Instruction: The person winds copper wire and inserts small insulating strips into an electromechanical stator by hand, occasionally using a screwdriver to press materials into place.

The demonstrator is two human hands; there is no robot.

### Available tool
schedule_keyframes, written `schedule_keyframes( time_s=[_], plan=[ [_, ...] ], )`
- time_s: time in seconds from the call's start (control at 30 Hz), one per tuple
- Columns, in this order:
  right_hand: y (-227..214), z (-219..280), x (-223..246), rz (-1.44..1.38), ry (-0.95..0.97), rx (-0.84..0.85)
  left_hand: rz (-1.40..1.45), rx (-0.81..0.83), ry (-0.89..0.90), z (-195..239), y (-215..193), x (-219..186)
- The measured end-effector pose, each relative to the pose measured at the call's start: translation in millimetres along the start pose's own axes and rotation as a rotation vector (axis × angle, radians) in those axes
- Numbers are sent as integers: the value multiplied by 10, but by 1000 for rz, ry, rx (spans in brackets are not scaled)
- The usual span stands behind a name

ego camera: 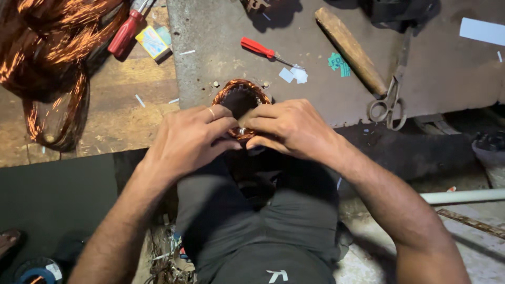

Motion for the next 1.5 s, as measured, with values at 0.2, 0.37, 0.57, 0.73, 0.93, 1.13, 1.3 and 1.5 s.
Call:
schedule_keyframes(
  time_s=[0.2, 0.37, 0.57, 0.73, 0.93, 1.13, 1.3, 1.5],
  plan=[
    [118, 33, 27, -45, 47, -145, -26, 197, -70, -88, 78, 104],
    [85, 27, 59, -93, 82, -123, 50, 205, -42, -119, 69, 150],
    [108, -23, 65, -121, 162, -116, 48, 150, -34, -103, 58, 115],
    [-16, -33, -18, -241, 145, -46, 41, 145, -11, -111, 88, 111],
    [-15, -65, 84, -73, 96, 78, -7, 93, -22, -57, 91, 77],
    [-171, -27, 36, 355, 40, 264, -80, 27, 45, -21, -41, -81],
    [-68, -74, 105, 144, -32, 116, -252, 75, -21, -69, -29, -37],
    [-20, -10, 60, 42, 21, 45, -74, 139, -34, -98, -10, -16]
  ],
)
Point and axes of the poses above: each hand's wrist, its own z-axis away from the middle knuckle, its own y-axis out of the palm, x = y × z, the point moved 3 cm from there along -z, towards the middle knuckle, and after that the axes turned 14 degrees about -y, right-handed, at the moved point
